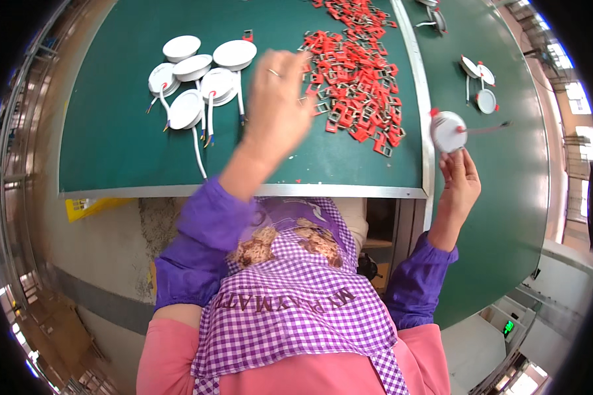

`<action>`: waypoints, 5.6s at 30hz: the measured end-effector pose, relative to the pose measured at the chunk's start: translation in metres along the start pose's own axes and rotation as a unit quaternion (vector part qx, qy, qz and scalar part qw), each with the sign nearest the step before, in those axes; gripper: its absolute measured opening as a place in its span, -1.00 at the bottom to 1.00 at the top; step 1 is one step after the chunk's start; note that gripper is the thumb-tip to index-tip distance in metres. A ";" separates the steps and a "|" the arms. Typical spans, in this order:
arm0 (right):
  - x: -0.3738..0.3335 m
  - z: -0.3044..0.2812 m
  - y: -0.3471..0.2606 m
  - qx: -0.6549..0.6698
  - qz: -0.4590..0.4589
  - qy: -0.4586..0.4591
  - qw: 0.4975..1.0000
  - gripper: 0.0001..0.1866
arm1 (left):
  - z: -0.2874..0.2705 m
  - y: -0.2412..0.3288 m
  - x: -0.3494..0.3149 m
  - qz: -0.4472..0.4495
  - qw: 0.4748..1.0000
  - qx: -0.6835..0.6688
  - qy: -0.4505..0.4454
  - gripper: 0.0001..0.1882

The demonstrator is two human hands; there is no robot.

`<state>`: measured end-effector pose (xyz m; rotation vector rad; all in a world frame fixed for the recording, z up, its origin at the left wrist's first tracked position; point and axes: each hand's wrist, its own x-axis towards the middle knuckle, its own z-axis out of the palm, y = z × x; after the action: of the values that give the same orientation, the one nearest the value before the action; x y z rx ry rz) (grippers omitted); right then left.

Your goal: The person assembles circular LED panel lights by attaching red spring clips and managing electrical wires by hand.

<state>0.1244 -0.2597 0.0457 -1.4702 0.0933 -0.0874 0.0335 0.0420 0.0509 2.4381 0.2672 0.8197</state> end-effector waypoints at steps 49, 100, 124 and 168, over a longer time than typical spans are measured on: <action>-0.057 0.048 -0.005 -0.406 -0.099 -0.237 0.877 -0.82 | -0.028 0.030 -0.080 -0.448 0.608 -0.655 -0.007 -0.69; -0.122 0.108 -0.015 -0.243 -0.184 -0.213 0.928 -0.90 | -0.019 0.043 -0.084 -0.243 0.780 -0.575 -0.050 -0.65; -0.110 0.087 0.000 0.007 0.196 -0.311 0.930 -0.61 | -0.034 0.038 -0.101 -0.302 0.709 -0.627 -0.112 -0.66; -0.118 0.079 -0.009 -0.240 -0.136 -0.253 0.927 -0.84 | -0.026 0.042 -0.093 -0.350 0.758 -0.530 -0.149 -0.61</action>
<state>0.0163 -0.1688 0.0637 -1.9456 -0.5469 0.1001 -0.0553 -0.0137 0.0449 1.1822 0.4063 0.1121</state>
